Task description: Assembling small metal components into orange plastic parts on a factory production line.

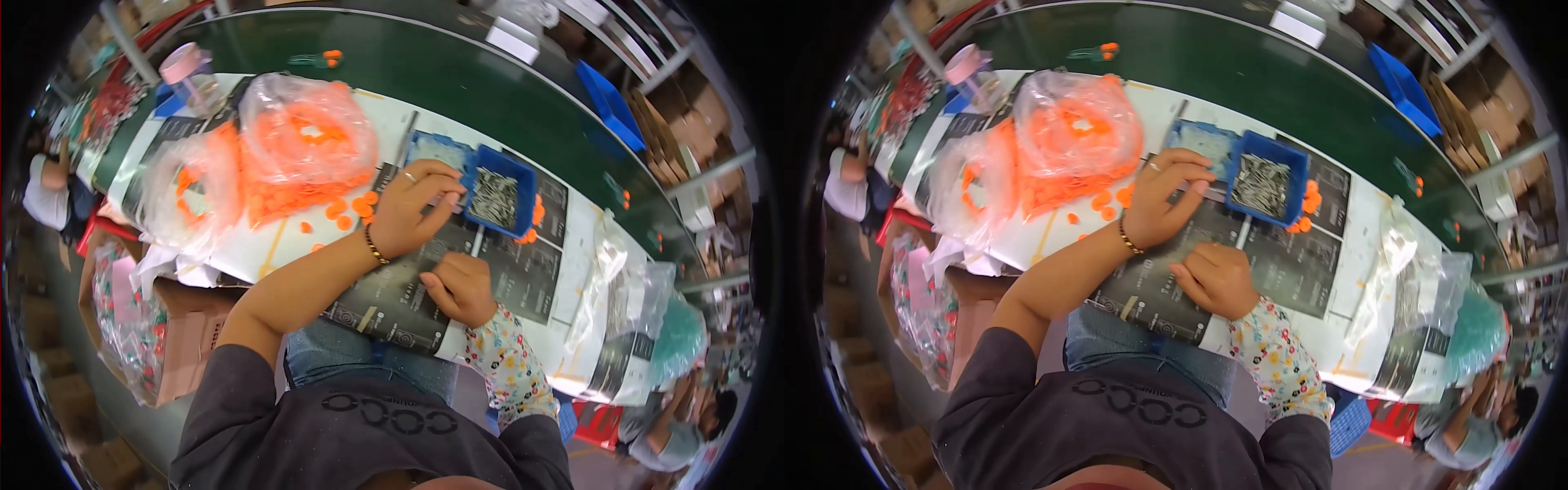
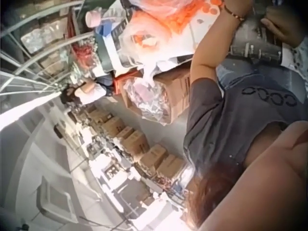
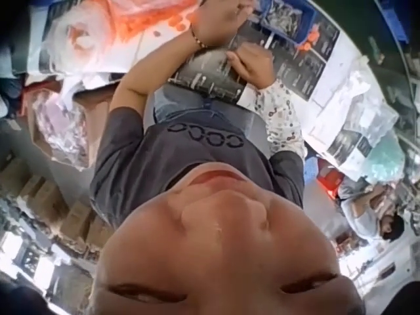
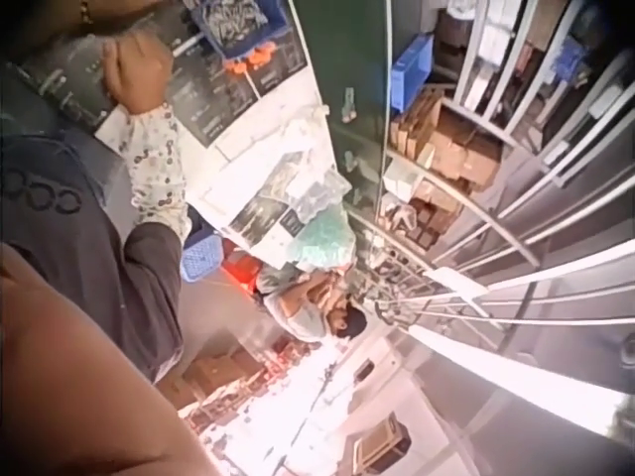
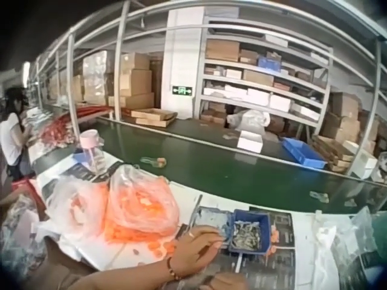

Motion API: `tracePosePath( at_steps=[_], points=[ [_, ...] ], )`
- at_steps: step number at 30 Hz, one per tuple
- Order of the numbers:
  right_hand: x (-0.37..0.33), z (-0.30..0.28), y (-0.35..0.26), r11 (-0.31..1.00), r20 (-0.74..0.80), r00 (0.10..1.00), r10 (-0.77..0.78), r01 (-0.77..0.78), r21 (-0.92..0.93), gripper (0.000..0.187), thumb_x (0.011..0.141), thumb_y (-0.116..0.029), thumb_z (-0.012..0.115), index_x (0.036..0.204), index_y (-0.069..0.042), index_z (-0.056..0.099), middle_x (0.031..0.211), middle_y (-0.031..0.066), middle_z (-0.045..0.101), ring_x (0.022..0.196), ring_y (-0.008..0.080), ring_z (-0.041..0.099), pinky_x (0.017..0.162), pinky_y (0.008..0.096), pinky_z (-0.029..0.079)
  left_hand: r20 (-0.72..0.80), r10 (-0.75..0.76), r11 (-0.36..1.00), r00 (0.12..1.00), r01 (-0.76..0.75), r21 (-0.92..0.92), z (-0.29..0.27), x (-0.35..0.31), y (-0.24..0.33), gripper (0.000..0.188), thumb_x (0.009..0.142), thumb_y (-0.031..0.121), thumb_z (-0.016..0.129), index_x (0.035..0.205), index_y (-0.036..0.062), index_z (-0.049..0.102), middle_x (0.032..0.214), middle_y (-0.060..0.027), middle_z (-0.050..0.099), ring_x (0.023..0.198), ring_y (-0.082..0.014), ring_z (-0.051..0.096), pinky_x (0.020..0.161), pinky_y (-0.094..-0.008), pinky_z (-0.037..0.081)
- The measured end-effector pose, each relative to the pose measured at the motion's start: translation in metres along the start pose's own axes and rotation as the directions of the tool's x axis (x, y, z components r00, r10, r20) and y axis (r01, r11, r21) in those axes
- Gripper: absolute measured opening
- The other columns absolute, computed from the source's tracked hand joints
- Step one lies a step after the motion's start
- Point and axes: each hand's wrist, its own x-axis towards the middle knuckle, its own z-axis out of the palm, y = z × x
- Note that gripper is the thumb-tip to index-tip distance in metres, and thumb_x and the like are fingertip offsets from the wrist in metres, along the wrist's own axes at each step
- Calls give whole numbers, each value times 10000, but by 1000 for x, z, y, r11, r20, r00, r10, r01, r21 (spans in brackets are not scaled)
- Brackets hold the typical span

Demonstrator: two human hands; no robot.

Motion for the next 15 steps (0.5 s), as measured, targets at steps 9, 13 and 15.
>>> tracePosePath(
  at_steps=[9, 13, 15],
  points=[
    [2, 2, -2, 999, 2, 999, 34, -34, 39, 238, 827, -89, 630, 630, -32, 507, 588, 97, 450, 495, 278, 465, 458, 376, 337, 3, -35, 995, 999, 35, -96, 1, -4, 3, 125, 806, 5, 635, 924, 42, 652, 1020, -104, 617, 904, -238, 606, 754, -309, 503],
    [0, 2, -2, 999, -4, 1000, 27, -26, 30, 253, 839, -76, 607, 623, -18, 490, 575, 101, 430, 483, 276, 444, 454, 377, 311, -13, -25, 996, 1000, 24, -84, 0, -4, 4, 118, 805, 15, 641, 920, 42, 649, 1024, -102, 611, 910, -236, 598, 745, -306, 503],
    [-1, 2, -3, 999, 1, 1000, 23, -23, 37, 260, 839, -76, 607, 618, -18, 483, 572, 102, 423, 480, 275, 440, 453, 377, 306, 9, -39, 990, 999, 40, -137, 2, -6, 4, 112, 808, 24, 641, 918, 41, 647, 1027, -101, 610, 913, -236, 595, 739, -306, 502]
  ],
)
